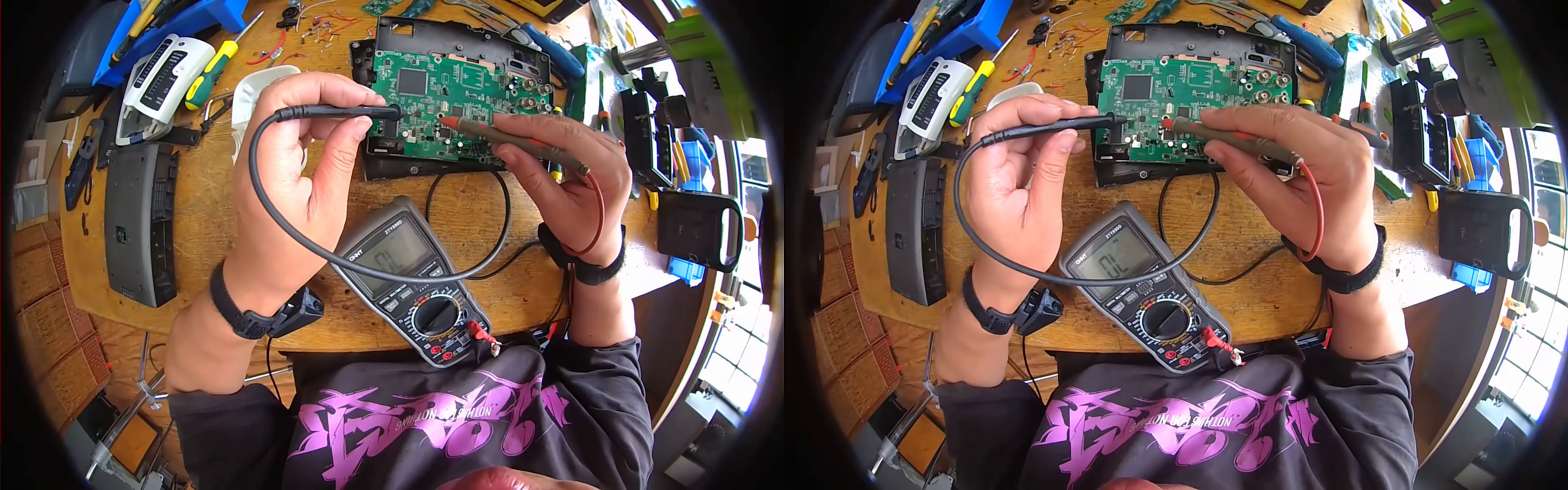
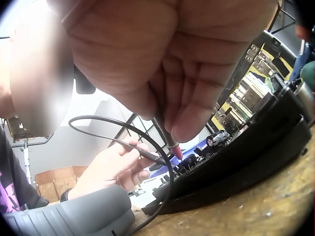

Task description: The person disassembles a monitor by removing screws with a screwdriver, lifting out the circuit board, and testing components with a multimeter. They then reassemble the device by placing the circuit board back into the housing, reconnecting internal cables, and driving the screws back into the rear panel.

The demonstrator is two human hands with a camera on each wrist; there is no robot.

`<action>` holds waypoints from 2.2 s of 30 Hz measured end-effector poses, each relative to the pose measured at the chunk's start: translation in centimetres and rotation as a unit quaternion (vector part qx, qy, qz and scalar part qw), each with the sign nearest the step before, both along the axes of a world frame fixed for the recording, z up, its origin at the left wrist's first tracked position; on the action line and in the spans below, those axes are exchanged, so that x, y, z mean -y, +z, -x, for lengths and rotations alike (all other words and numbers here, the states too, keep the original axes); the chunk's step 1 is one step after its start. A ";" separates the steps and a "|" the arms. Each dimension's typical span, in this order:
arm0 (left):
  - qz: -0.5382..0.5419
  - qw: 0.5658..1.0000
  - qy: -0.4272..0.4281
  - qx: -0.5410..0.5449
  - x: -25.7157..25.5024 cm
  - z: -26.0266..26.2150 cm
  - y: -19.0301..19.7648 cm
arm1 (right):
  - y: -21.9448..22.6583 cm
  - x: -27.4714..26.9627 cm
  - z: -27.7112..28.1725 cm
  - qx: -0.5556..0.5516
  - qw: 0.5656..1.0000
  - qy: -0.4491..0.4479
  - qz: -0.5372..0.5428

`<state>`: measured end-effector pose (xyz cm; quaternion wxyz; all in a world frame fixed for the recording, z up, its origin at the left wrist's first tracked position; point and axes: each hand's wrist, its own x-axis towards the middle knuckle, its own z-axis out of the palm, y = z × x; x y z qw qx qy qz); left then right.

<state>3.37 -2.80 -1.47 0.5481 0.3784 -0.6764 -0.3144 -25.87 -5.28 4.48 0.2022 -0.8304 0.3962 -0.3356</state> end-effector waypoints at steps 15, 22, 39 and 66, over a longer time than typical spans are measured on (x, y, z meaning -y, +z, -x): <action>-0.021 1.000 0.001 0.007 -0.3 0.1 0.3 | -0.3 0.2 -0.5 -0.003 1.000 0.002 0.011; -0.021 1.000 0.000 0.006 -0.3 0.1 0.3 | -0.5 0.2 -0.5 0.004 1.000 0.007 0.000; -0.003 1.000 -0.009 -0.027 0.3 0.2 -0.4 | -1.1 0.0 -0.2 0.008 0.999 0.000 -0.043; -0.015 1.000 -0.004 -0.008 0.3 0.2 -0.2 | -1.0 0.0 -0.1 -0.005 0.999 0.008 -0.033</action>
